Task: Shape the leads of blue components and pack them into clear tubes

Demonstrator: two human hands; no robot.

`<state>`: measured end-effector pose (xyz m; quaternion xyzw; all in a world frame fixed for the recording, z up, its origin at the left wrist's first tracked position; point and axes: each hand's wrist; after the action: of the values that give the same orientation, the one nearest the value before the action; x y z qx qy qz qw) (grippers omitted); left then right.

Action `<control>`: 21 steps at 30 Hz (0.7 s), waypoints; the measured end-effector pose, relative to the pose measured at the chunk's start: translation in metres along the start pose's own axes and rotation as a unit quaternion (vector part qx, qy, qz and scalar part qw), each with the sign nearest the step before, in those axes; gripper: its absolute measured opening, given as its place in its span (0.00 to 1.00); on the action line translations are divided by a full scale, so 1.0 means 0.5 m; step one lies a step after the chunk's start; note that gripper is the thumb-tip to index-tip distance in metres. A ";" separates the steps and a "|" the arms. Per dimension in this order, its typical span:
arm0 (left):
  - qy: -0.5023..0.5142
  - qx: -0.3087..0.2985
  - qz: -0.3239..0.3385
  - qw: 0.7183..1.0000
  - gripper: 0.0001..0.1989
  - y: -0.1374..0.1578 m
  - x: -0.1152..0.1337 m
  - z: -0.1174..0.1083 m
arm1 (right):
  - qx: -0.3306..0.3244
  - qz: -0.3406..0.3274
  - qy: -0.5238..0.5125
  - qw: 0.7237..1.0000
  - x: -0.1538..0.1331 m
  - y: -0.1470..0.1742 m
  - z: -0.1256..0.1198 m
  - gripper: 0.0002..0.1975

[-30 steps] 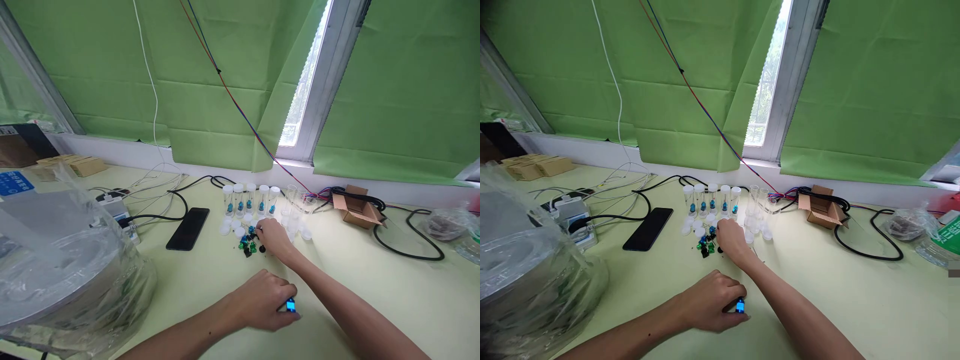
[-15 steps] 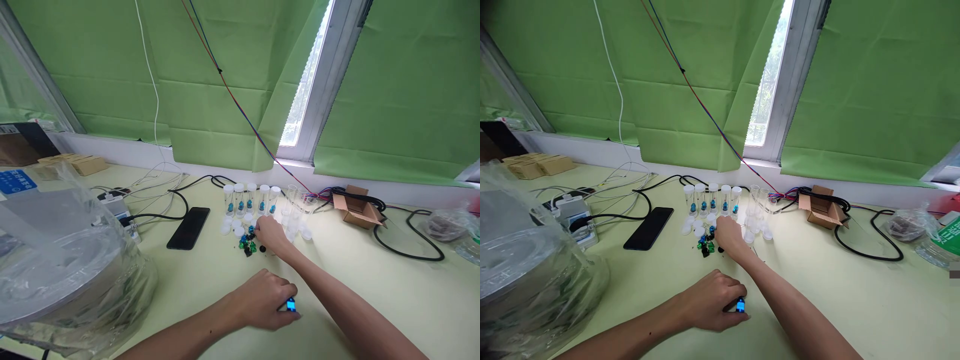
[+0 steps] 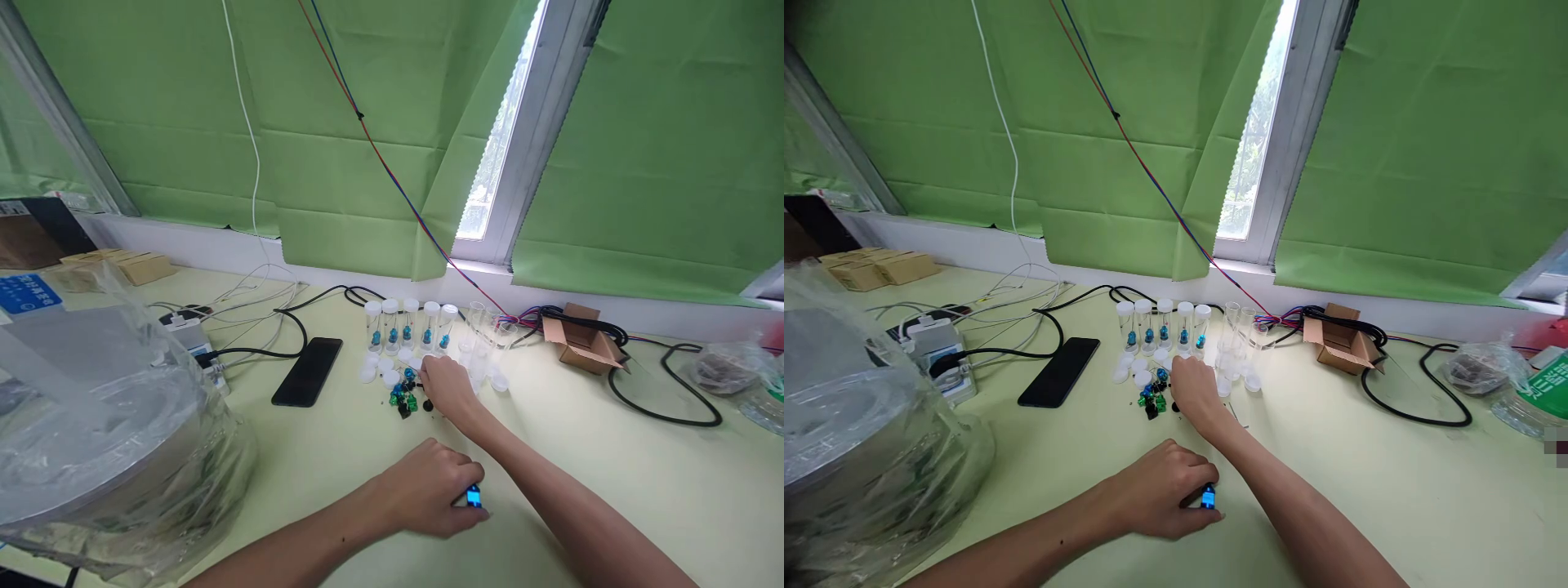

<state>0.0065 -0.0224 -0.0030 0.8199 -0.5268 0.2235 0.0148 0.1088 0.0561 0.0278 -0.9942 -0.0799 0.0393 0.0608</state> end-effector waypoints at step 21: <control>0.033 0.040 -0.024 0.998 0.10 -0.001 0.002 -0.005 | 0.237 -0.045 -0.278 0.930 0.042 0.076 0.021 0.10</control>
<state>0.0061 -0.0225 -0.0001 0.8244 -0.4969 0.2712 0.0048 0.1342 0.0234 0.0109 -0.8956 -0.1265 0.3287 0.2716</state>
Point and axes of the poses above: each hand's wrist, its own y-axis away from the middle knuckle, its own z-axis out of the palm, x = y × z, and after that the axes turned 2 degrees about y, right-handed
